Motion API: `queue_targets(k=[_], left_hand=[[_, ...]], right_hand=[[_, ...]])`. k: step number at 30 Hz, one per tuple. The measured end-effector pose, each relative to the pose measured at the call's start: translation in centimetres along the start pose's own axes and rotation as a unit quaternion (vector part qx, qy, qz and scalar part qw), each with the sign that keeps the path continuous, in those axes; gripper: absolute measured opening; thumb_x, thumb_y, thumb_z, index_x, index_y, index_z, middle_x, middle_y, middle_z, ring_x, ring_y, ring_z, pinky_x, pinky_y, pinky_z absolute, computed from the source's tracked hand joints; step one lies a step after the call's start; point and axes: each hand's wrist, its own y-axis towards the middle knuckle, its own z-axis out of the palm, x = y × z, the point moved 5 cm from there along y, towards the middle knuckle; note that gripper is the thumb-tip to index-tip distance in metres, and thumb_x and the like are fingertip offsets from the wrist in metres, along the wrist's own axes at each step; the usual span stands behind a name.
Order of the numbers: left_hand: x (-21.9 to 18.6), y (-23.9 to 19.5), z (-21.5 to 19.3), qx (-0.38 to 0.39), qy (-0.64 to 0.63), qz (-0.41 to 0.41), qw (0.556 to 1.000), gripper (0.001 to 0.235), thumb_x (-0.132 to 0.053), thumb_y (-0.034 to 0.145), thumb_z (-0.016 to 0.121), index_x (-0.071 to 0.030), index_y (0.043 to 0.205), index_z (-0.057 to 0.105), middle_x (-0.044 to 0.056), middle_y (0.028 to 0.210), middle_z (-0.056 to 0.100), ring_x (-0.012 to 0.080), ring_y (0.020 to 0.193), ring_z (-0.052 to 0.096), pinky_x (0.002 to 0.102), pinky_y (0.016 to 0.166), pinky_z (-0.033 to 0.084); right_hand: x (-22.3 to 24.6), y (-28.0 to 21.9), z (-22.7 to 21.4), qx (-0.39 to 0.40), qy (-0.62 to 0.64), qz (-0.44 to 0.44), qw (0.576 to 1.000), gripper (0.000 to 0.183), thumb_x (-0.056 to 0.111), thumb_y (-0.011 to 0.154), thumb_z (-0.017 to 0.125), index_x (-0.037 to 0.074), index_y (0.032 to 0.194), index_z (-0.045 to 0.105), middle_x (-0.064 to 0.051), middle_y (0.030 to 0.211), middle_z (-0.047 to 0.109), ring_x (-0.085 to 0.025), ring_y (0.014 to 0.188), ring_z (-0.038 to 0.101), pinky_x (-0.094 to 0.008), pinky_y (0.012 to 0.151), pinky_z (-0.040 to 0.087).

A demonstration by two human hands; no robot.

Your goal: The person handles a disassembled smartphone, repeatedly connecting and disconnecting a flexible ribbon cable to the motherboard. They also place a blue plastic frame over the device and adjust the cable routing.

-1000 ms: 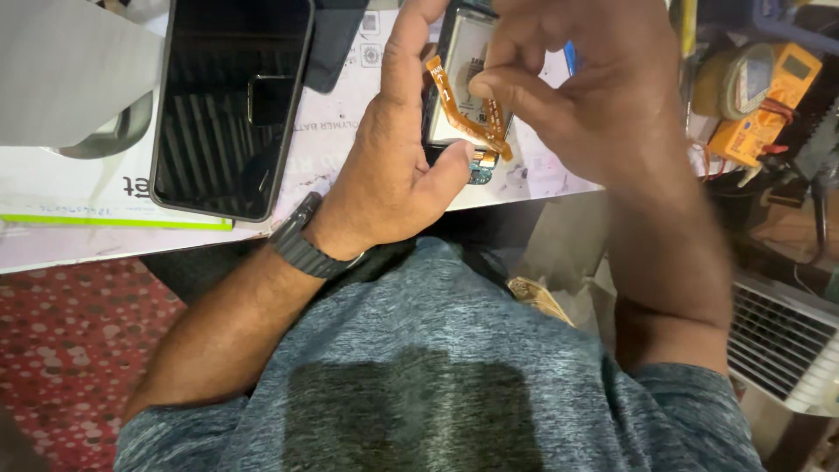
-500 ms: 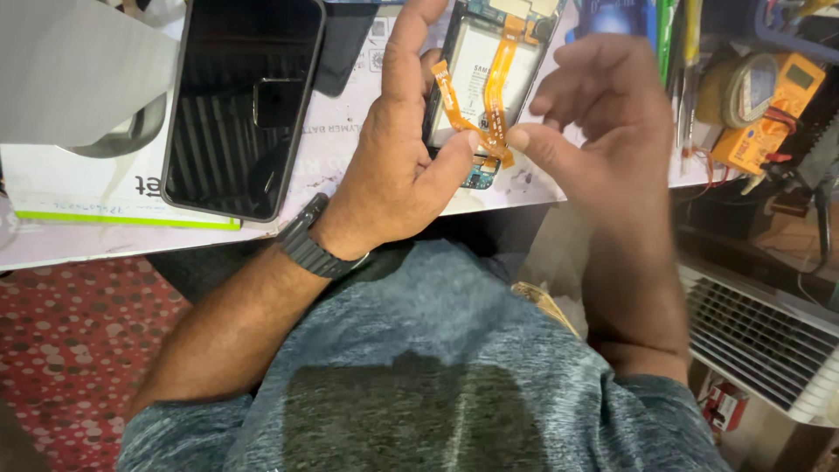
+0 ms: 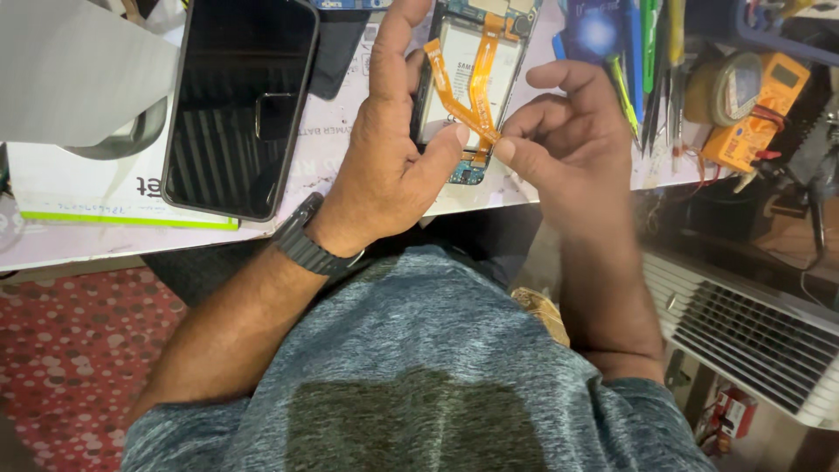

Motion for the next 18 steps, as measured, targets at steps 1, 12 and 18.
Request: queue_targets(k=[1, 12, 18], left_hand=[[0.0, 0.0, 0.0, -0.001, 0.003, 0.006, 1.0, 0.085, 0.005, 0.106, 0.063, -0.01, 0.164, 0.003, 0.012, 0.169, 0.024, 0.025, 0.152, 0.038, 0.035, 0.129, 0.033], [0.9, -0.2, 0.1, -0.011, 0.012, -0.002, 1.0, 0.08, 0.003, 0.11, 0.06, -0.011, 0.165, 0.003, 0.011, 0.172, 0.022, 0.0232, 0.15, 0.045, 0.032, 0.125, 0.044], [-0.5, 0.5, -0.4, -0.045, 0.088, -0.011, 0.995, 0.084, -0.002, 0.103, 0.063, -0.014, 0.163, 0.006, 0.021, 0.168, 0.029, 0.0345, 0.148, 0.048, 0.039, 0.124, 0.046]], right_hand=[[0.0, -0.1, 0.1, -0.007, -0.002, -0.006, 1.0, 0.054, -0.011, 0.094, 0.079, 0.0, 0.137, 0.048, -0.01, 0.093, 0.07, -0.011, 0.083, 0.066, -0.021, 0.075, 0.052], [-1.0, -1.2, 0.9, -0.072, -0.011, -0.06, 0.996, 0.043, -0.01, 0.095, 0.08, -0.003, 0.128, 0.053, -0.008, 0.103, 0.066, -0.014, 0.09, 0.068, -0.024, 0.084, 0.055], [1.2, -1.8, 3.1, -0.101, -0.157, -0.081, 0.979, 0.04, -0.005, 0.09, 0.081, 0.001, 0.122, 0.056, -0.003, 0.108, 0.066, -0.012, 0.095, 0.069, -0.023, 0.085, 0.055]])
